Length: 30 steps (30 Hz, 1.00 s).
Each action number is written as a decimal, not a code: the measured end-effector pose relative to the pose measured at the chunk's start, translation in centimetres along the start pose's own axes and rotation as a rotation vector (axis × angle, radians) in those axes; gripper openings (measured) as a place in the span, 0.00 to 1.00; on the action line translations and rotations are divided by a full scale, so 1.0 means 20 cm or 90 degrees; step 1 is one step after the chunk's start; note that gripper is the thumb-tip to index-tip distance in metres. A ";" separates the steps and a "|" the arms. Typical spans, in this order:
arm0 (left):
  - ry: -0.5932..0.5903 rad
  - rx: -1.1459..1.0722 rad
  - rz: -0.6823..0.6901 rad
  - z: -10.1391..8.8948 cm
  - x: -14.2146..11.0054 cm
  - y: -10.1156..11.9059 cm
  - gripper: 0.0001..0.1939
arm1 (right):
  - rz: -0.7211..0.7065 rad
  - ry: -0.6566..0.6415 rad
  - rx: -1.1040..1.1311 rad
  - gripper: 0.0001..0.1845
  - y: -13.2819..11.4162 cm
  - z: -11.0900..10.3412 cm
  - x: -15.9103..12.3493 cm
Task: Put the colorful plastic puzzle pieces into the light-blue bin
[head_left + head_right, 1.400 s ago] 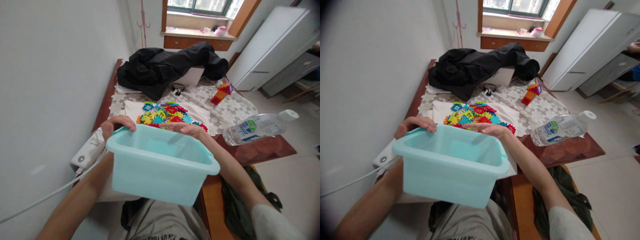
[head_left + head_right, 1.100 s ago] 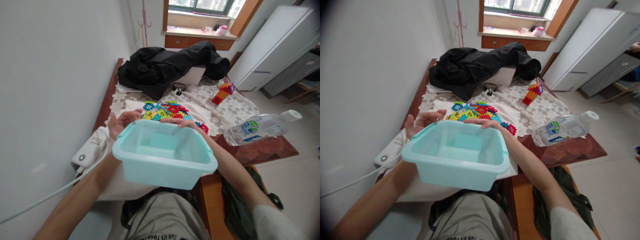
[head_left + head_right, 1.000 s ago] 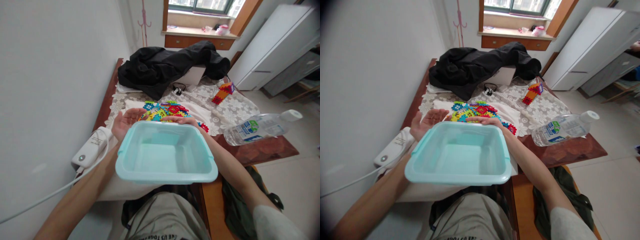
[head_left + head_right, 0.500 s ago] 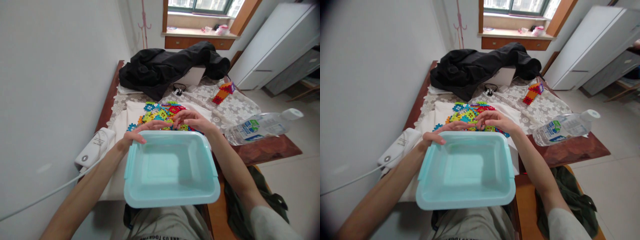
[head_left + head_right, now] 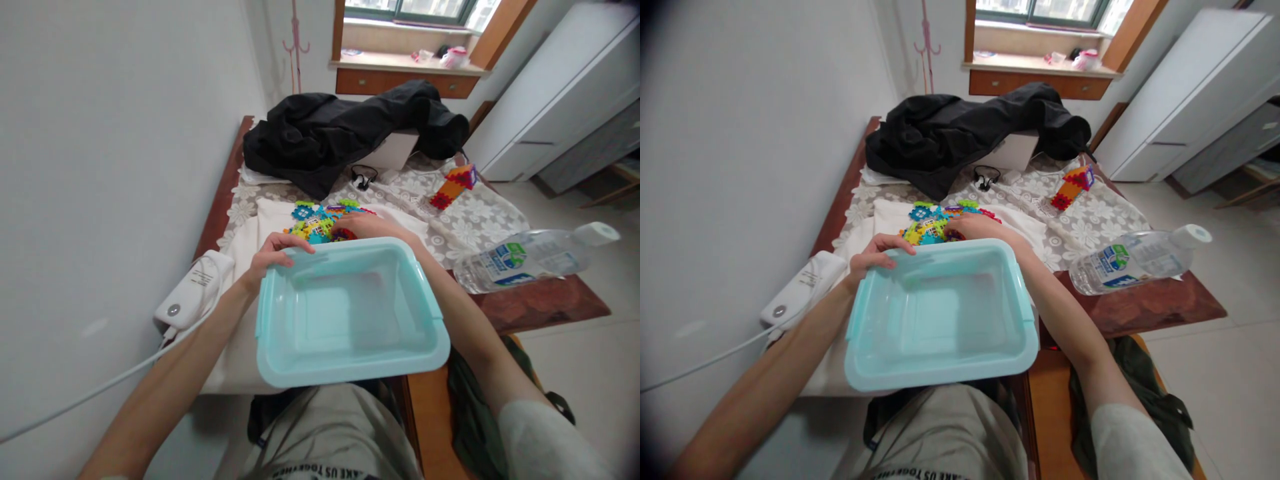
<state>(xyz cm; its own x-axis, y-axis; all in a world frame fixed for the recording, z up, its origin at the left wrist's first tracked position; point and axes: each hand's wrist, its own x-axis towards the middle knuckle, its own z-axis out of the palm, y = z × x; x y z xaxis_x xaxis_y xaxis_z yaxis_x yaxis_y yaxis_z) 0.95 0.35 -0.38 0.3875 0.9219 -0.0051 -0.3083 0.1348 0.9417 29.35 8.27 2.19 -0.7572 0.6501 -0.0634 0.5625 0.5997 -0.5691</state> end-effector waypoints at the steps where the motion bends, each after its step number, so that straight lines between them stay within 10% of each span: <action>1: 0.006 -0.012 -0.001 0.01 -0.01 0.02 0.18 | 0.003 -0.014 0.015 0.16 0.00 -0.02 0.02; 10: -0.100 -0.026 -0.092 0.08 -0.05 0.01 0.22 | -0.053 0.043 0.203 0.12 0.10 -0.23 0.08; 14: -0.034 -0.003 -0.033 0.08 -0.02 -0.04 0.19 | -0.122 0.139 0.316 0.17 -0.10 -0.31 -0.08; 19: -0.009 -0.060 -0.034 0.08 -0.01 -0.05 0.18 | -0.198 -0.008 0.279 0.18 -0.35 -0.34 -0.20; 26: 0.014 -0.014 0.007 0.10 -0.03 -0.07 0.16 | -0.078 0.096 0.071 0.29 -0.04 -0.13 0.01; 30: 0.014 -0.029 -0.001 0.08 -0.03 -0.09 0.16 | 0.040 -0.001 0.009 0.39 0.07 -0.04 0.07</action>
<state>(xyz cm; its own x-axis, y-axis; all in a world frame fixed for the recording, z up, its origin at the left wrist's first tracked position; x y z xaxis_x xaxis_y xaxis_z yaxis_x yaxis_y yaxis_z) 2.68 -1.04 -1.49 0.3690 0.9293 -0.0146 -0.3471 0.1524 0.9254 29.32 10.45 1.89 -0.7207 0.6859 -0.1001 0.6042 0.5508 -0.5757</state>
